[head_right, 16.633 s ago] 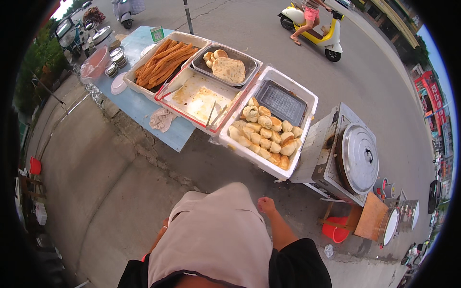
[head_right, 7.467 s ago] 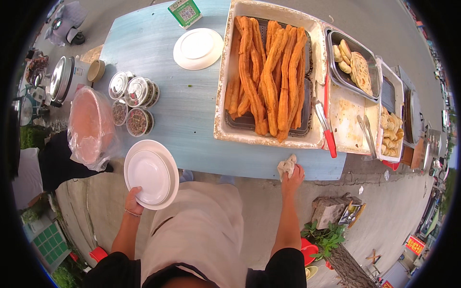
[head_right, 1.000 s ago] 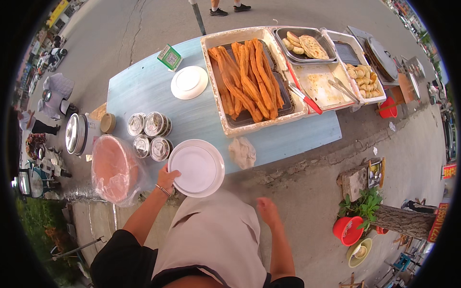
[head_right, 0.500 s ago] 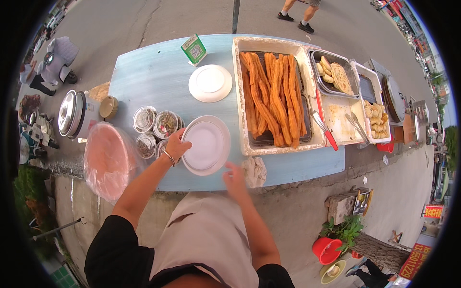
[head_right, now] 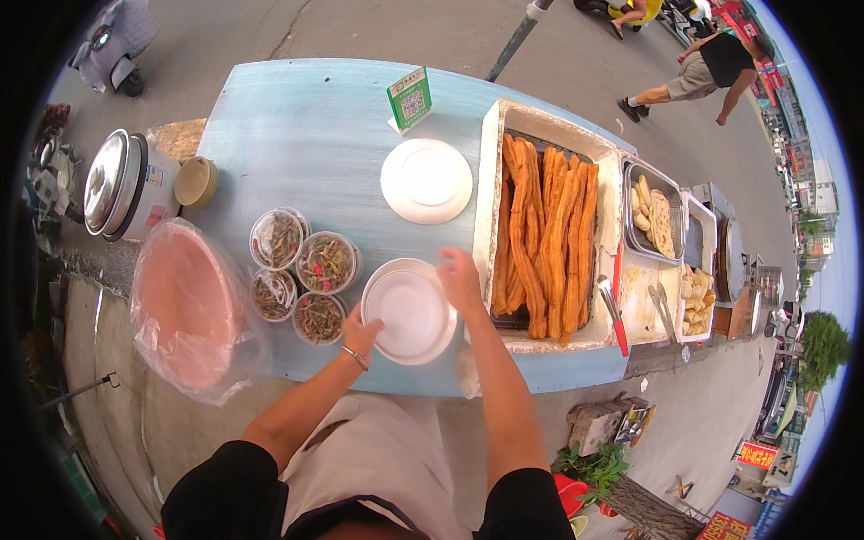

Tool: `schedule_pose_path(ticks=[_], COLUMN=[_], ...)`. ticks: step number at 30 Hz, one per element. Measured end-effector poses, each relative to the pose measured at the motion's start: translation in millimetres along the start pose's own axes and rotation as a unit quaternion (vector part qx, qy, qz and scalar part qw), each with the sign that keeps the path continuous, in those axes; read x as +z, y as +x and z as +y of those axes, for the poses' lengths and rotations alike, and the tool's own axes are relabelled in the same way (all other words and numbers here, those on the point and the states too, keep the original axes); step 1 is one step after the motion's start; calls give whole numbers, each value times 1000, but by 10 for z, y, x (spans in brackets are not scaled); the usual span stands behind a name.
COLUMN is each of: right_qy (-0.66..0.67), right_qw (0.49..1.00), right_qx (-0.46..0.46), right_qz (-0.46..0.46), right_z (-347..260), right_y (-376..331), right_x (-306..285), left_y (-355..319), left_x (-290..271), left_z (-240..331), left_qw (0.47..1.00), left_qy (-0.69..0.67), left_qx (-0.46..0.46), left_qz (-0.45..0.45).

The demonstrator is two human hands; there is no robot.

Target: The person arranges various fried and steamed pastries on a street food cart using tongs, then wipes the cart surface with a cloth. They move into a kitchen area, lift a large pot lid, and stir a mixture of chopped vegetables in a metal bowl using chopsticks.

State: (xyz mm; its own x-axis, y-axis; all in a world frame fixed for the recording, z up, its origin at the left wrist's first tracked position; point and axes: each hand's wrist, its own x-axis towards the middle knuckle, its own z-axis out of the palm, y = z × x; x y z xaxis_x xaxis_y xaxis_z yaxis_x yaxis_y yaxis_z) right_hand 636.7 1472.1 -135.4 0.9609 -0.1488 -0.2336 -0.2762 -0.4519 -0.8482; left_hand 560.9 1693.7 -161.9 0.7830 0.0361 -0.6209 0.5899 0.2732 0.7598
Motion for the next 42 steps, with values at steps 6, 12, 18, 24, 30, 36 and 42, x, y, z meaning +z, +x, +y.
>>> schedule_pose_path(ticks=[6,12,18,24,30,36,42], right_qy=[-102,-245,-327,-368,-376,-114,66], right_qw=[994,968,939,923,918,984,970], right_qx=[-23,-24,104,107,108,96,-6], right_qz=[3,36,-7,-24,-57,-95,-236], right_z=[8,-12,-74,-249,-167,-34,-1125], right_y=[1260,2413,2957,3066,3132,3122,1886], right_x=[-63,-135,-113,-30,-28,-292,-627], left_y=[202,319,109,1456,1652,1625,1352], left_x=[168,296,765,1301,1315,1257,1122], left_z=[-312,-394,85,756,715,756,741], left_qw=[990,991,937,986,985,975,971], left_qy=[-72,3,273,-136,-74,-144,-205], left_qx=[-68,-39,187,-89,-152,-165,-126], left_qz=[100,126,114,-24,34,-24,3])
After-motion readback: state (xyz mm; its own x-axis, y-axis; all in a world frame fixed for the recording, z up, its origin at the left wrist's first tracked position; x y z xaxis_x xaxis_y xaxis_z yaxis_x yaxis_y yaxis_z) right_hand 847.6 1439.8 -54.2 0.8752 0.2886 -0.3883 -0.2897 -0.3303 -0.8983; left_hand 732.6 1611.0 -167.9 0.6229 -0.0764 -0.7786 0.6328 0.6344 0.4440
